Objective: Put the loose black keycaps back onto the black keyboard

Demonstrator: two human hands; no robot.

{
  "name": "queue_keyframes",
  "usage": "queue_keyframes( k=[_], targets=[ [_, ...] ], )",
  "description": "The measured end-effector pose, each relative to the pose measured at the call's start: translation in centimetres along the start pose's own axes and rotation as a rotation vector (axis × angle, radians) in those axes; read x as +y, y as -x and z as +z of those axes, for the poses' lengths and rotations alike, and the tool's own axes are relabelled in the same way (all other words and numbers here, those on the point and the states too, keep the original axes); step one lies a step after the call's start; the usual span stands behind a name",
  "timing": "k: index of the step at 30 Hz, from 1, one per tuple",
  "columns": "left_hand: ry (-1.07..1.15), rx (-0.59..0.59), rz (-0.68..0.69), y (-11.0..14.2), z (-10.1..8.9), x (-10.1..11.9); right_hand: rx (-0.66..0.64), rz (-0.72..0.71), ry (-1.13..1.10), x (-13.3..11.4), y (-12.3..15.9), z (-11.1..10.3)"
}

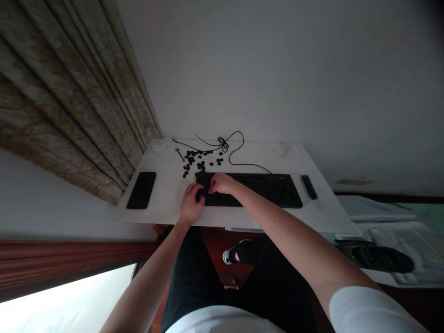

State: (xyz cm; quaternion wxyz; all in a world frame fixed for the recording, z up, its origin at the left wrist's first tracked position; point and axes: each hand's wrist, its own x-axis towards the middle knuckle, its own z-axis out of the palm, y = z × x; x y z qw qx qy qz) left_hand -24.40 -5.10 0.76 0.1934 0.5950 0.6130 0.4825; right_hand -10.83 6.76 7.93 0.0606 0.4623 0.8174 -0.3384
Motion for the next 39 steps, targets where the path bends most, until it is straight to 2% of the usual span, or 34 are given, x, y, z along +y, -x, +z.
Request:
queue_keyframes(
  k=[3, 9, 16, 39],
  targets=[
    [0.004, 0.011, -0.015, -0.15, -0.05, -0.12, -0.047, -0.083, -0.003, 0.2, -0.13, -0.29],
    [-0.027, -0.013, -0.002, -0.32, -0.09, -0.27, -0.036, -0.206, 0.076, 0.49, 0.09, -0.09],
    [-0.113, -0.026, 0.023, -0.35, -0.04, -0.23, -0.134, -0.179, 0.083, 0.51, -0.11, -0.69],
    [-0.111, -0.012, 0.04, -0.27, 0.0, -0.37, -0.117, -0.14, 0.031, 0.23, -0.08, -0.55]
  ],
)
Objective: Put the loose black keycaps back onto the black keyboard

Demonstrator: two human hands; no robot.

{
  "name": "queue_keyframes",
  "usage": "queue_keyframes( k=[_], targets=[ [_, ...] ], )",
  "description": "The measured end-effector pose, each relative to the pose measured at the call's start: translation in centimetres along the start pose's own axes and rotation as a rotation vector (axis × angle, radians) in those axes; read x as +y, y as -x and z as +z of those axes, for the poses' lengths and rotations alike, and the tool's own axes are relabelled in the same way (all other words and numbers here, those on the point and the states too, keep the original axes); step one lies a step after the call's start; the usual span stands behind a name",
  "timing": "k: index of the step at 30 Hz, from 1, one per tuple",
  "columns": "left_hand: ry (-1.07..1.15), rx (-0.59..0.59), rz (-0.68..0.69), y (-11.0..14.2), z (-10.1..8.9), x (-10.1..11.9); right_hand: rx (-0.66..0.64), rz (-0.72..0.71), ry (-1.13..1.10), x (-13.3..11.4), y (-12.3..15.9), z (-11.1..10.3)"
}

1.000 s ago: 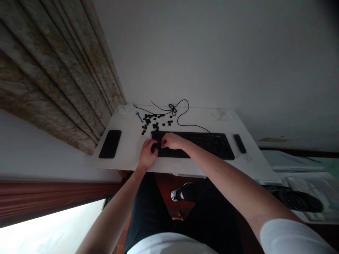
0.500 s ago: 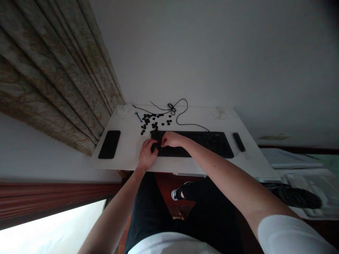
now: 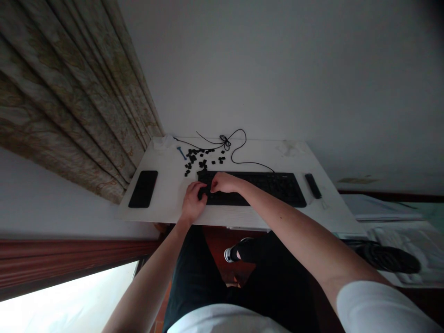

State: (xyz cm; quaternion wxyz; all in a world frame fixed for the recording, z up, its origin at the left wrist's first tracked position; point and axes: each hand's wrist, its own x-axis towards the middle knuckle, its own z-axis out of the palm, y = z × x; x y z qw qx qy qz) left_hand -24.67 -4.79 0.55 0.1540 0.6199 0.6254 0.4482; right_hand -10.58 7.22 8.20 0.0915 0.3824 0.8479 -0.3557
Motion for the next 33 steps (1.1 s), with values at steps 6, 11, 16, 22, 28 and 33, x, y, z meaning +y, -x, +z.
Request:
queue_keyframes(
  k=[6, 11, 16, 22, 28, 33],
  targets=[
    [0.01, 0.004, -0.001, -0.1, 0.0, -0.1, -0.013, 0.0, 0.012, 0.2, -0.2, -0.1],
    [0.009, 0.008, 0.006, 0.0, 0.1, -0.1, -0.016, -0.004, 0.069, -0.3, -0.1, -0.2],
    [-0.023, -0.002, -0.007, 0.1, 0.1, 0.2, -0.026, 0.067, 0.158, -1.0, -0.6, -0.3],
    [-0.04, -0.001, -0.001, 0.1, 0.4, 0.6, -0.041, 0.057, 0.251, -1.2, -0.9, -0.5],
    [-0.049, 0.08, -0.022, 0.1, 1.6, 1.0, -0.012, 0.074, 0.275, -1.4, -0.6, -0.4],
    [-0.044, 0.107, -0.035, -0.1, 2.0, 1.1, 0.007, 0.113, 0.315, -1.9, -0.7, -0.2]
  ],
)
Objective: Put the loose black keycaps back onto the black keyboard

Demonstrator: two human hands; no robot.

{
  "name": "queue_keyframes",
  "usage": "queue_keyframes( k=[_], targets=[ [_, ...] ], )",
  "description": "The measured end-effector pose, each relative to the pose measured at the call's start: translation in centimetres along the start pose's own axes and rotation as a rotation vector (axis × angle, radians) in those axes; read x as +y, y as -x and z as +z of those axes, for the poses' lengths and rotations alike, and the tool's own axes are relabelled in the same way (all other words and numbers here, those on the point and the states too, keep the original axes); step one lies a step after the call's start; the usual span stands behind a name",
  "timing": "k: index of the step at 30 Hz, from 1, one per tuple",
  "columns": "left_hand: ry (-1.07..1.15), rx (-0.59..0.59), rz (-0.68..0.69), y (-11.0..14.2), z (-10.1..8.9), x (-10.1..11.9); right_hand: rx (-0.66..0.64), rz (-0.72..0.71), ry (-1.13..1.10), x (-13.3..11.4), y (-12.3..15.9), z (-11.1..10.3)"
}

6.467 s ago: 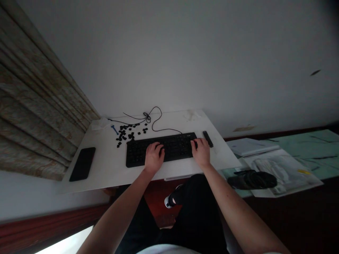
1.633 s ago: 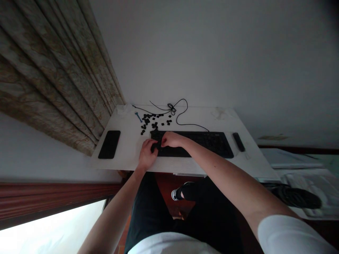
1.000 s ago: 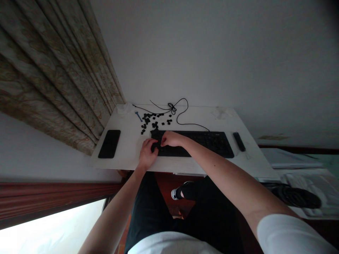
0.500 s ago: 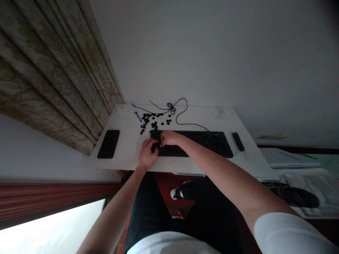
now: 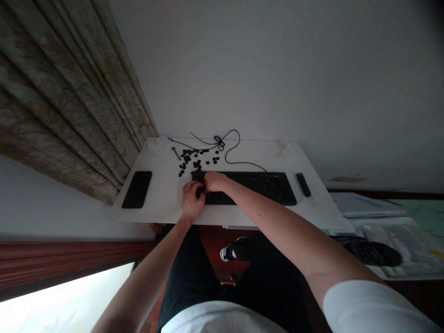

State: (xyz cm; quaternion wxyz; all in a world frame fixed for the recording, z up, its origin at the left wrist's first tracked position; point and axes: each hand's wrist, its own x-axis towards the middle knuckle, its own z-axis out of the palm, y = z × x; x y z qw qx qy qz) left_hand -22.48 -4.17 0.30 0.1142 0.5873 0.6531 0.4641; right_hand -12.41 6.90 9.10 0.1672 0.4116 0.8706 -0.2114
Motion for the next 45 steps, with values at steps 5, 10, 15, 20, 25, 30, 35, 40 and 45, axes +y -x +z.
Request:
queue_keyframes(
  k=[5, 10, 15, 20, 25, 30, 35, 40, 45],
  targets=[
    [0.048, -0.006, -0.01, -0.2, -0.6, -0.4, -0.007, -0.062, -0.123, 0.6, 0.4, -0.4],
    [0.034, -0.025, -0.009, -0.1, -0.7, -0.4, 0.42, 0.096, -0.424, 4.9, 1.8, -0.5],
    [-0.01, -0.042, 0.002, 0.0, -0.6, -0.2, 0.747, 0.304, -0.404, 11.2, 4.6, 1.2],
    [-0.019, -0.034, 0.008, -0.1, -0.7, -0.2, 0.993, 0.413, -0.255, 16.8, 8.8, 4.9],
    [-0.039, -0.012, 0.021, 0.3, -0.3, -0.3, 1.124, 0.507, -0.049, 19.9, 12.9, 10.0],
    [-0.08, 0.01, 0.036, -0.9, -0.1, -0.7, 1.166, 0.408, 0.003, 20.1, 14.0, 12.7],
    [-0.176, -0.173, 0.137, -6.4, -1.9, -2.8, 1.16, 0.428, -0.048, 20.2, 13.6, 12.3],
    [-0.322, -0.459, 0.196, -10.7, -3.7, -4.9, 1.162, 0.461, -0.074, 20.5, 13.6, 12.1],
    [-0.401, -0.473, 0.211, -11.4, -3.7, -4.4, 1.156, 0.463, -0.087, 20.6, 13.6, 12.2]
  ],
)
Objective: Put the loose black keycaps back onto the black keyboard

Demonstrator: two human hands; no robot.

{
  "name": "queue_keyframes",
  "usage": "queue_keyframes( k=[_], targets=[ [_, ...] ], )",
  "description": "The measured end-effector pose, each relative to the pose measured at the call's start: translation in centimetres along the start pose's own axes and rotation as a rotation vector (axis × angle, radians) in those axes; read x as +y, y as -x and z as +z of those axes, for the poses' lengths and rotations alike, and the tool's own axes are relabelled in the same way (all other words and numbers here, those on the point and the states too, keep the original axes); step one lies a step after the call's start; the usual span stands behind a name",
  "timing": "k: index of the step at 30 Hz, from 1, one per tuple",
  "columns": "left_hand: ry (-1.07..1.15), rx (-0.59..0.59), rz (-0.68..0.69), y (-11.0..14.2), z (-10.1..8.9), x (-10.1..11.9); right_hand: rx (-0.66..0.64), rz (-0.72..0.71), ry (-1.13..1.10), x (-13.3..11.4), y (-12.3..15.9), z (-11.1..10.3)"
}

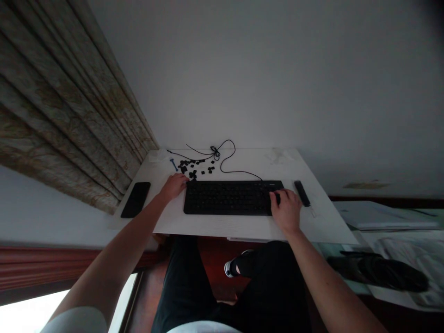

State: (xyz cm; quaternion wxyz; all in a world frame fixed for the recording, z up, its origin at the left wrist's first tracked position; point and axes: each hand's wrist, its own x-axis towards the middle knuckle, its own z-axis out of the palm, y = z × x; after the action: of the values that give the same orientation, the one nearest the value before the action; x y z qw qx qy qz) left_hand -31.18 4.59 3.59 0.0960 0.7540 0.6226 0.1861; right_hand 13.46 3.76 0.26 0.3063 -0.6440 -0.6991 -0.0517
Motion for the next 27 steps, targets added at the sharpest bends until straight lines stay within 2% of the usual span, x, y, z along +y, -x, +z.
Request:
queue_keyframes(
  k=[6, 9, 11, 14, 17, 19, 22, 27],
  targets=[
    [-0.054, 0.04, -0.026, 0.2, 0.0, 0.4, 0.008, -0.002, -0.006, 0.0, -0.1, 0.0],
    [0.069, 0.138, -0.106, 0.5, 0.0, 0.6, 0.015, 0.002, -0.003, 0.0, -0.1, 0.0],
    [0.285, 0.256, -0.213, 0.6, 0.0, 1.4, 0.019, 0.001, -0.004, 0.1, -0.1, 0.1],
    [0.839, 0.41, -0.388, 0.8, -0.1, 3.6, 0.04, -0.01, -0.015, 0.2, -0.1, 0.1],
    [1.428, 0.414, -0.431, 1.2, -0.3, 6.4, 0.071, -0.031, -0.036, 0.4, -0.1, 0.2],
    [1.665, 0.39, -0.421, 1.6, -0.5, 8.2, 0.084, -0.042, -0.047, 0.4, -0.1, 0.2],
    [1.823, 0.378, -0.421, 2.3, -0.6, 10.3, 0.09, -0.041, -0.054, 0.4, 0.0, 0.2],
    [1.871, 0.34, -0.431, 3.1, -0.3, 12.7, 0.115, -0.04, -0.074, 0.3, 0.0, 0.1]
  ],
)
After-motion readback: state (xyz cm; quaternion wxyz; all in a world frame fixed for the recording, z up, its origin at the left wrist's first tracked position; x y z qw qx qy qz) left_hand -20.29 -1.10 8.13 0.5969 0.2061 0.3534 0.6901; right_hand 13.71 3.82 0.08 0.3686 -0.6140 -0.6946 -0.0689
